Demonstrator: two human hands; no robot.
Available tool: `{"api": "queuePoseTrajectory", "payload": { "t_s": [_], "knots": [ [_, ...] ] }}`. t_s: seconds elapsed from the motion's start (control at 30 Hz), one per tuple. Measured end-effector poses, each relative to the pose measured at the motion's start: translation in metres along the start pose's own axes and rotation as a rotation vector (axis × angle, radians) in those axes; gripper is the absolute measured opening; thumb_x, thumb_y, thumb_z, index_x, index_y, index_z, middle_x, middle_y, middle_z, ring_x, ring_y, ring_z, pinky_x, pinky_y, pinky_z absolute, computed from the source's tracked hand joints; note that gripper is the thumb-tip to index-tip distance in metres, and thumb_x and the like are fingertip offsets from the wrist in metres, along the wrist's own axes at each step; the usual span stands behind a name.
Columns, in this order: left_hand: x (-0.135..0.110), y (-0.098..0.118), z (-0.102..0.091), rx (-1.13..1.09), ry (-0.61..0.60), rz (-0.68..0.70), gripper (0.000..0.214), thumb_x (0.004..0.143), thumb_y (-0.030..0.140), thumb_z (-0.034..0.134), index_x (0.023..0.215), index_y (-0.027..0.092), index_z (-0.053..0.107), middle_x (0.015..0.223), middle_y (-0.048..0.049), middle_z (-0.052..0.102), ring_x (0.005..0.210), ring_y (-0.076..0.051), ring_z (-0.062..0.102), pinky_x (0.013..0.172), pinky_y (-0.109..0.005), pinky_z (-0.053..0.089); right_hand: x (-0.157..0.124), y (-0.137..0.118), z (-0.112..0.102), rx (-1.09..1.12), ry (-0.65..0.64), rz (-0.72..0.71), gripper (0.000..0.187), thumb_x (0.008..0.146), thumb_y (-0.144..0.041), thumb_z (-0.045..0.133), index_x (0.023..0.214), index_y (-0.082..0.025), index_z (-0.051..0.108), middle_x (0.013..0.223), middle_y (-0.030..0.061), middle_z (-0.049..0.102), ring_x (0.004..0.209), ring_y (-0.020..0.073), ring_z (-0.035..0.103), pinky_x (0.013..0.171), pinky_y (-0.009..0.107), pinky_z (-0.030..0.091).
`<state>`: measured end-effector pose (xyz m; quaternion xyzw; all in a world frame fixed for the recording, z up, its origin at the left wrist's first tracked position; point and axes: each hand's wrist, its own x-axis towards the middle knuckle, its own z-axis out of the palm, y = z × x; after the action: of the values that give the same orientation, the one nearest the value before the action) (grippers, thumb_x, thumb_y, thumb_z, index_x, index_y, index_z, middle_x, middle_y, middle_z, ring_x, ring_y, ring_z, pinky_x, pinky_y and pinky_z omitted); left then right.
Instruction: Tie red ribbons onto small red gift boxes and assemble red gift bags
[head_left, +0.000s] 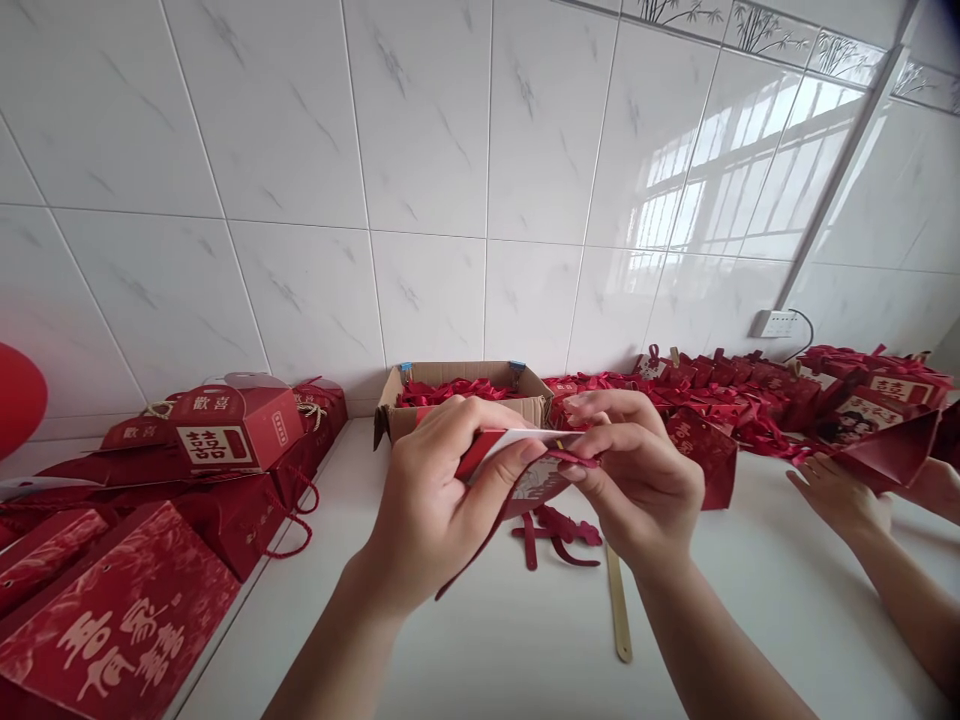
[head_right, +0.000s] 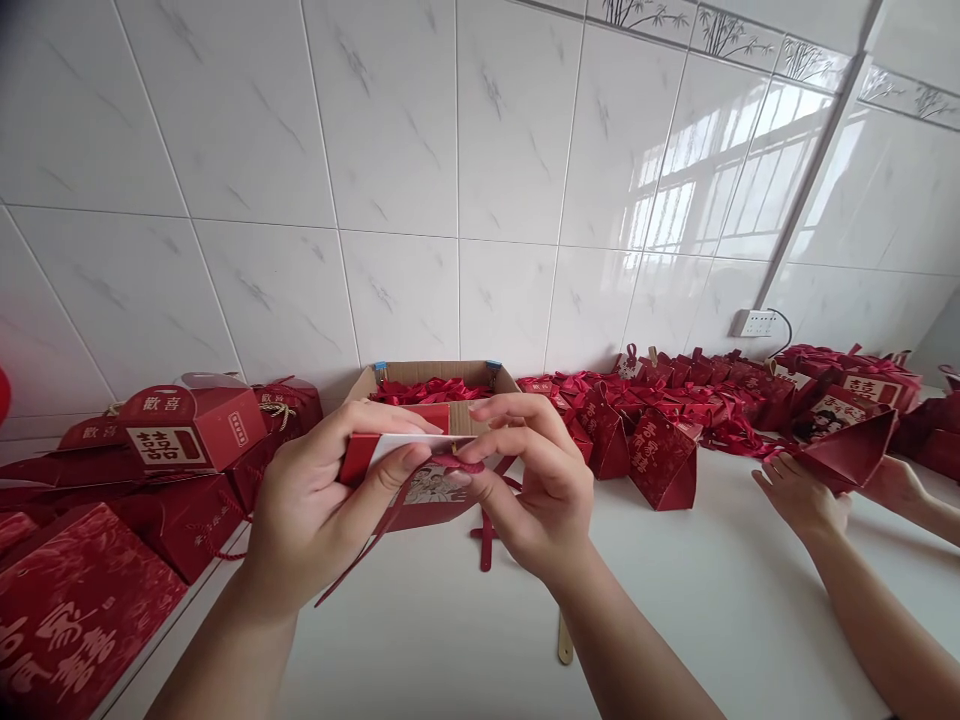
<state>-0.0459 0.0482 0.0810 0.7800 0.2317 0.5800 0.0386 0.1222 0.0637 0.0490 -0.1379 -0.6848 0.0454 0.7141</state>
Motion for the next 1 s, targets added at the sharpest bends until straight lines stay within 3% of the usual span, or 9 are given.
{"api": "queuePoseTrajectory", "payload": {
  "t_s": [0.33, 0.5, 0.6, 0.67, 0.77, 0.83, 0.9, 1.0],
  "knots": [
    [0.0, 0.0, 0.001, 0.012, -0.019, -0.01, 0.002, 0.087, 0.021, 0.064, 0.086, 0.021, 0.061, 0.083, -0.0007, 0.07, 0.079, -0.015, 0.064, 0.073, -0.028, 0.051, 0.0, 0.004, -0.004, -0.047, -0.016, -0.087, 0.022, 0.079, -0.006, 0.065, 0.087, -0.026, 0.07, 0.097, 0.005, 0.059, 0.096, 0.0227, 0.061, 0.081, 0.042, 0.055],
    [-0.001, 0.001, 0.003, -0.045, -0.028, 0.0, 0.002, 0.086, 0.02, 0.065, 0.086, 0.021, 0.063, 0.083, -0.0012, 0.07, 0.08, -0.015, 0.064, 0.076, -0.028, 0.051, -0.001, 0.003, 0.001, 0.026, 0.049, -0.057, 0.021, 0.079, -0.007, 0.068, 0.089, -0.025, 0.065, 0.096, 0.0035, 0.06, 0.094, 0.0203, 0.062, 0.083, 0.04, 0.054],
    [-0.001, 0.0, 0.007, -0.158, -0.013, -0.005, 0.003, 0.086, 0.018, 0.065, 0.088, 0.021, 0.063, 0.085, -0.0013, 0.07, 0.083, -0.015, 0.065, 0.078, -0.028, 0.052, -0.002, 0.001, 0.008, 0.204, 0.109, 0.083, 0.03, 0.077, -0.014, 0.073, 0.101, -0.025, 0.058, 0.095, 0.0032, 0.064, 0.091, 0.0215, 0.065, 0.079, 0.041, 0.055],
    [-0.001, -0.001, 0.008, -0.227, -0.001, -0.026, 0.005, 0.089, 0.024, 0.061, 0.089, 0.02, 0.064, 0.086, -0.0028, 0.069, 0.085, -0.017, 0.066, 0.077, -0.029, 0.053, -0.004, 0.001, 0.011, 0.252, 0.12, 0.222, 0.026, 0.076, -0.019, 0.075, 0.095, -0.024, 0.058, 0.088, 0.0022, 0.067, 0.084, 0.0204, 0.067, 0.075, 0.037, 0.056],
    [-0.001, -0.004, 0.002, -0.295, -0.13, -0.176, 0.038, 0.092, 0.052, 0.047, 0.108, 0.021, 0.062, 0.111, -0.0095, 0.066, 0.102, -0.024, 0.063, 0.085, -0.035, 0.053, -0.005, 0.006, 0.01, 0.176, 0.203, 0.353, 0.022, 0.074, -0.023, 0.078, 0.077, -0.021, 0.056, 0.072, -0.0024, 0.063, 0.067, 0.0128, 0.062, 0.062, 0.025, 0.052],
    [-0.002, -0.005, -0.007, -0.306, -0.232, -0.281, 0.065, 0.086, 0.07, 0.039, 0.13, 0.023, 0.05, 0.135, -0.0118, 0.054, 0.123, -0.03, 0.052, 0.095, -0.04, 0.05, -0.004, 0.01, 0.008, 0.136, 0.271, 0.406, 0.026, 0.072, -0.026, 0.08, 0.073, -0.021, 0.054, 0.067, -0.0047, 0.059, 0.058, 0.009, 0.056, 0.054, 0.021, 0.047],
    [-0.002, -0.006, -0.017, -0.244, -0.26, -0.322, 0.08, 0.077, 0.078, 0.043, 0.139, 0.028, 0.038, 0.145, -0.0102, 0.043, 0.133, -0.032, 0.041, 0.1, -0.042, 0.047, -0.002, 0.015, 0.005, 0.111, 0.307, 0.445, 0.028, 0.072, -0.028, 0.08, 0.071, -0.021, 0.052, 0.063, -0.006, 0.055, 0.054, 0.0075, 0.051, 0.05, 0.019, 0.044],
    [-0.002, -0.006, -0.027, 0.011, -0.263, -0.305, 0.068, 0.071, 0.067, 0.065, 0.124, 0.028, 0.049, 0.132, -0.0074, 0.052, 0.126, -0.03, 0.047, 0.1, -0.04, 0.046, 0.0, 0.021, 0.001, 0.065, 0.334, 0.485, 0.031, 0.071, -0.031, 0.08, 0.071, -0.021, 0.051, 0.059, -0.0069, 0.052, 0.051, 0.0077, 0.048, 0.048, 0.02, 0.043]
  ]
}}
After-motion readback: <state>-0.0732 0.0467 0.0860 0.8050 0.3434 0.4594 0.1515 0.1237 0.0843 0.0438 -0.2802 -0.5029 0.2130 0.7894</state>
